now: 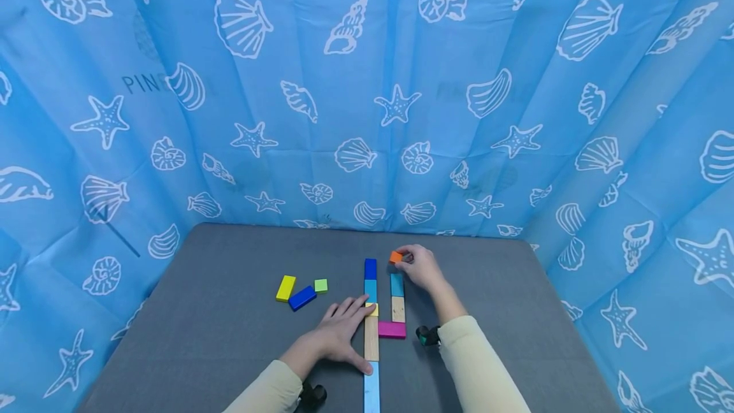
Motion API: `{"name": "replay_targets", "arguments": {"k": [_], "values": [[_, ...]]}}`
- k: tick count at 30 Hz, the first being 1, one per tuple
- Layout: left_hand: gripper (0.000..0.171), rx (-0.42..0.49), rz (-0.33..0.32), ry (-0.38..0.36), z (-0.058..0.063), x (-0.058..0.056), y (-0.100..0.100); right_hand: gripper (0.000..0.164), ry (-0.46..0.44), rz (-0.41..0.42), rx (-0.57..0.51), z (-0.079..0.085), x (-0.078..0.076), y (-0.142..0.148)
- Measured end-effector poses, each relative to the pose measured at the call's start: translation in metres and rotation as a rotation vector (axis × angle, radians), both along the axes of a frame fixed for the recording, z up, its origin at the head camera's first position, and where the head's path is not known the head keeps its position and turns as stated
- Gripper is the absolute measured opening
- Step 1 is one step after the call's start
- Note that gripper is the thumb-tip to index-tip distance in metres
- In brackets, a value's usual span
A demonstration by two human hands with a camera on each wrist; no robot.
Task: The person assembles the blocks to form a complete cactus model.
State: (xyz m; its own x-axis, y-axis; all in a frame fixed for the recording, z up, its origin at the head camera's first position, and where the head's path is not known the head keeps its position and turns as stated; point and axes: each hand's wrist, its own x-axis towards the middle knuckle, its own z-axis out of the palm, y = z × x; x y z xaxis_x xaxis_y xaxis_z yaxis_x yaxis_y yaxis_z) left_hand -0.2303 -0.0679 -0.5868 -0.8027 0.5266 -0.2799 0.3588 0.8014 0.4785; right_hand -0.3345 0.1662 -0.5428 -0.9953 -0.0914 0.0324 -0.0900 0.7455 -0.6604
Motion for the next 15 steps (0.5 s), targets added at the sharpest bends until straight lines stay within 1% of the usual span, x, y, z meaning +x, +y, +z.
{"name": "replay_targets", "arguments": {"k": [11, 15], "values": [[0.120, -0.001, 0.004, -0.003, 0.000, -0.001, 0.000, 0.031, -0.029, 0.027, -0.002, -0.003, -0.020, -0.016], [0.121, 0.007, 0.000, -0.009, 0.001, -0.001, 0.000, 0.029, -0.034, 0.044, -0.005, 0.000, -0.027, -0.023]]}}
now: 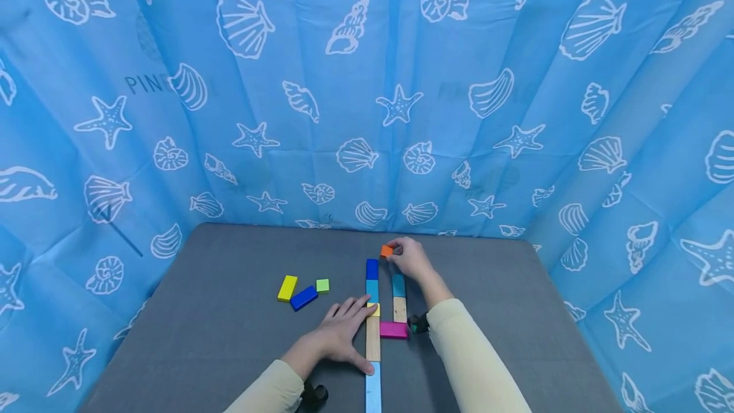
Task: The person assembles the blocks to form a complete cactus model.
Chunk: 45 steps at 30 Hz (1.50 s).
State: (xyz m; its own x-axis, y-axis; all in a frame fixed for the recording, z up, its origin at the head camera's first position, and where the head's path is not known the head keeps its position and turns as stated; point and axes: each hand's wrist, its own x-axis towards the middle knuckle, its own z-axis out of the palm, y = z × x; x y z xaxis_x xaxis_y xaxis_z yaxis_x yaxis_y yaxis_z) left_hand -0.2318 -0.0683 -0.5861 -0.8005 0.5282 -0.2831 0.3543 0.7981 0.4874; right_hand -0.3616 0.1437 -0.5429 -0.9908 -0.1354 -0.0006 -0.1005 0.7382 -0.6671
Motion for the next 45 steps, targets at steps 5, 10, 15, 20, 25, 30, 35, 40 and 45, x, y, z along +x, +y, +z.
{"name": "replay_targets", "arguments": {"k": [5, 10, 15, 20, 25, 30, 35, 40, 45], "values": [[0.120, 0.006, -0.003, 0.009, 0.000, -0.001, 0.000, 0.028, -0.008, 0.035, 0.001, 0.003, -0.011, -0.010], [0.119, -0.008, -0.001, 0.011, 0.002, 0.001, 0.001, 0.028, -0.044, 0.056, 0.008, 0.000, -0.018, -0.019], [0.119, -0.001, -0.004, 0.006, 0.000, 0.000, 0.000, 0.028, -0.089, 0.065, 0.006, -0.006, -0.022, -0.024], [0.120, 0.007, -0.002, 0.004, -0.004, -0.001, -0.001, 0.029, -0.117, 0.073, 0.033, -0.009, -0.024, -0.027], [0.119, 0.009, -0.001, 0.005, -0.004, -0.001, 0.000, 0.029, -0.125, 0.089, 0.074, -0.013, -0.025, -0.028], [0.117, -0.003, -0.008, 0.011, -0.002, -0.001, -0.001, 0.029, -0.122, 0.119, 0.076, -0.014, -0.024, -0.026], [0.119, -0.009, -0.006, 0.016, -0.001, 0.000, 0.000, 0.030, -0.084, 0.117, 0.021, -0.005, -0.019, -0.022], [0.121, -0.010, -0.005, 0.007, -0.001, 0.000, 0.000, 0.032, -0.027, 0.109, 0.017, 0.005, -0.004, -0.017], [0.121, -0.015, -0.010, 0.022, -0.003, 0.000, 0.001, 0.034, 0.035, 0.115, -0.001, 0.012, 0.020, -0.012]]}}
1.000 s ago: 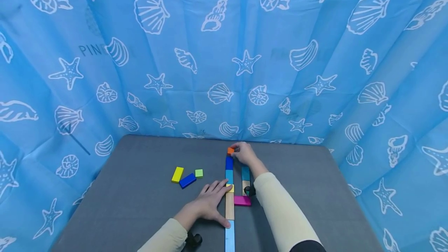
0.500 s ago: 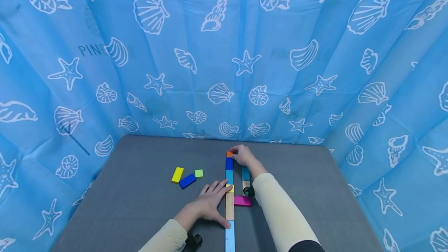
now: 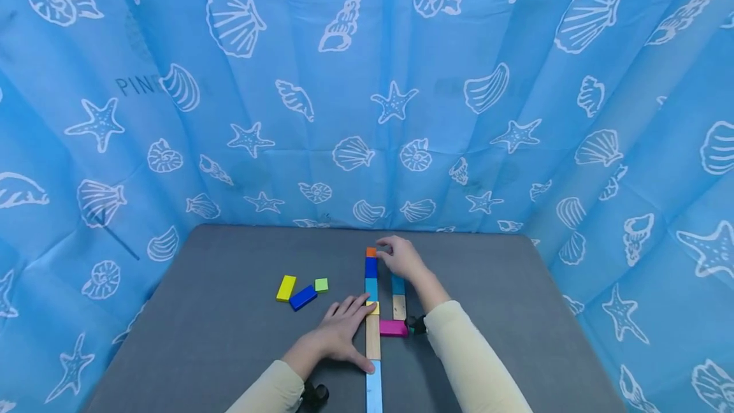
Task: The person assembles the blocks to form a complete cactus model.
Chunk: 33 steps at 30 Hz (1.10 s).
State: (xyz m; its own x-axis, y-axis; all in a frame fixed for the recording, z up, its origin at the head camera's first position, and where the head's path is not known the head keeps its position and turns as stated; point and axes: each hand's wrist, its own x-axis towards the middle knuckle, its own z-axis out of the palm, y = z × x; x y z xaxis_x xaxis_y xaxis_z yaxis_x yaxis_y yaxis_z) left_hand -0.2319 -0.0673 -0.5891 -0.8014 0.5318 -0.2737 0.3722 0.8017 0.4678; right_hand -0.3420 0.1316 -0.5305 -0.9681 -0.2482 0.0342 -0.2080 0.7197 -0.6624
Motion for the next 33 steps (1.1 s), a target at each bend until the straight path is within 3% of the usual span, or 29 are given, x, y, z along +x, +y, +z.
{"name": "replay_targets", "arguments": {"k": [7, 15, 21, 24, 26, 33], "values": [[0.124, 0.013, 0.003, 0.010, 0.001, 0.000, 0.000, 0.035, 0.048, 0.034, 0.037, -0.002, 0.035, 0.011], [0.122, 0.004, -0.009, 0.024, 0.007, 0.005, 0.000, 0.042, 0.062, 0.064, 0.092, -0.017, 0.074, 0.031], [0.115, 0.056, -0.049, 0.053, 0.008, 0.008, -0.002, 0.059, 0.003, 0.117, 0.170, -0.026, 0.092, 0.046], [0.108, 0.093, -0.031, 0.128, 0.005, 0.007, -0.006, 0.063, -0.045, 0.135, 0.199, -0.030, 0.095, 0.049], [0.100, 0.122, 0.015, 0.194, 0.005, 0.007, -0.010, 0.065, -0.062, 0.135, 0.203, -0.032, 0.096, 0.049], [0.071, 0.077, 0.279, 0.547, -0.004, 0.002, -0.039, 0.066, -0.062, 0.120, 0.209, -0.033, 0.100, 0.048]]}}
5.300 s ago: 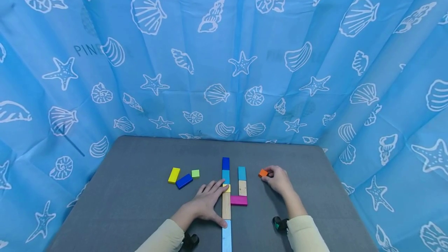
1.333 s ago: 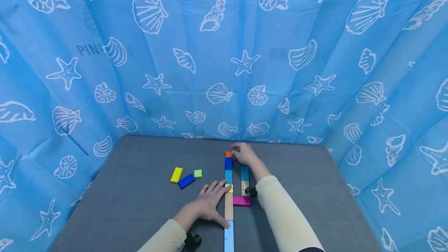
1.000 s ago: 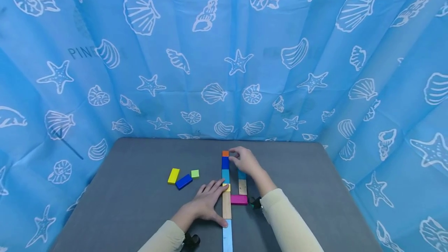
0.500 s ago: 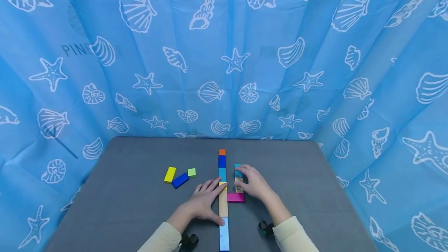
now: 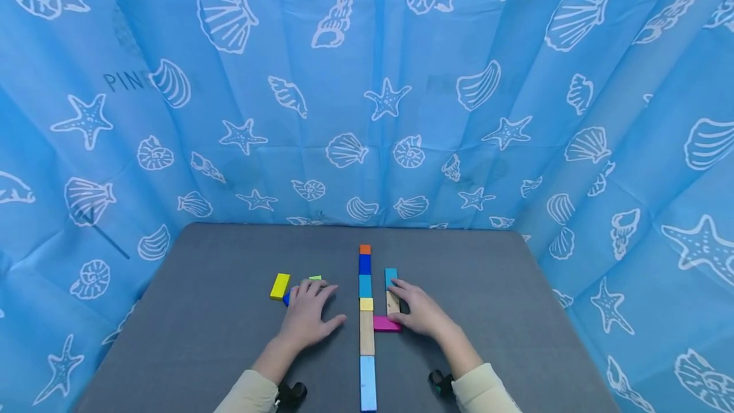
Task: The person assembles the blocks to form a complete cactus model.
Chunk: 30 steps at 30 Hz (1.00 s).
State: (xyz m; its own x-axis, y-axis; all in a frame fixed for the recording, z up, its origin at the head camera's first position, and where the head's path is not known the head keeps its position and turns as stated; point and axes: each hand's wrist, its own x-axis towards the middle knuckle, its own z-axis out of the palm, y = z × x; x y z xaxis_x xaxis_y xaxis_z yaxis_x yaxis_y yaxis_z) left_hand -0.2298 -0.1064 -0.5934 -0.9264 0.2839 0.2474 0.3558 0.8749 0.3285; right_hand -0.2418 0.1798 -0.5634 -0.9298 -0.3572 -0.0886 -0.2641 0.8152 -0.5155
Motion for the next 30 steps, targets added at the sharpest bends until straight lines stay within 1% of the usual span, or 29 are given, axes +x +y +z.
{"name": "replay_targets", "arguments": {"k": [2, 4, 6, 8, 12, 14, 17, 22, 26, 30], "values": [[0.067, 0.005, 0.069, 0.050, 0.000, -0.001, -0.009, 0.066, 0.001, 0.001, 0.000, -0.001, 0.000, 0.000], [0.066, 0.010, 0.128, 0.070, -0.001, -0.002, -0.017, 0.066, -0.001, -0.002, -0.003, -0.001, 0.001, 0.000], [0.066, 0.007, 0.180, 0.070, -0.001, -0.004, -0.024, 0.066, -0.002, -0.005, -0.004, -0.001, 0.000, 0.000], [0.064, -0.001, 0.225, 0.054, -0.002, -0.005, -0.030, 0.066, -0.002, -0.005, -0.002, -0.001, 0.001, 0.000], [0.059, -0.044, 0.288, 0.024, -0.005, -0.008, -0.038, 0.066, 0.002, 0.002, 0.007, -0.002, 0.001, 0.000], [0.056, -0.061, 0.301, 0.014, -0.005, -0.008, -0.040, 0.066, 0.004, 0.004, 0.007, -0.003, 0.001, 0.001], [0.052, -0.074, 0.302, 0.010, -0.005, -0.009, -0.041, 0.065, 0.004, 0.006, 0.008, -0.003, 0.001, 0.001], [0.043, -0.069, 0.309, -0.015, -0.005, -0.010, -0.040, 0.066, 0.001, 0.012, 0.004, -0.003, 0.000, 0.002], [0.039, -0.063, 0.309, -0.036, -0.004, -0.008, -0.041, 0.067, -0.005, 0.014, 0.009, -0.003, 0.000, 0.002], [0.037, -0.083, 0.295, -0.046, 0.000, -0.004, -0.039, 0.067, -0.003, 0.015, 0.008, -0.003, 0.001, 0.002]]}}
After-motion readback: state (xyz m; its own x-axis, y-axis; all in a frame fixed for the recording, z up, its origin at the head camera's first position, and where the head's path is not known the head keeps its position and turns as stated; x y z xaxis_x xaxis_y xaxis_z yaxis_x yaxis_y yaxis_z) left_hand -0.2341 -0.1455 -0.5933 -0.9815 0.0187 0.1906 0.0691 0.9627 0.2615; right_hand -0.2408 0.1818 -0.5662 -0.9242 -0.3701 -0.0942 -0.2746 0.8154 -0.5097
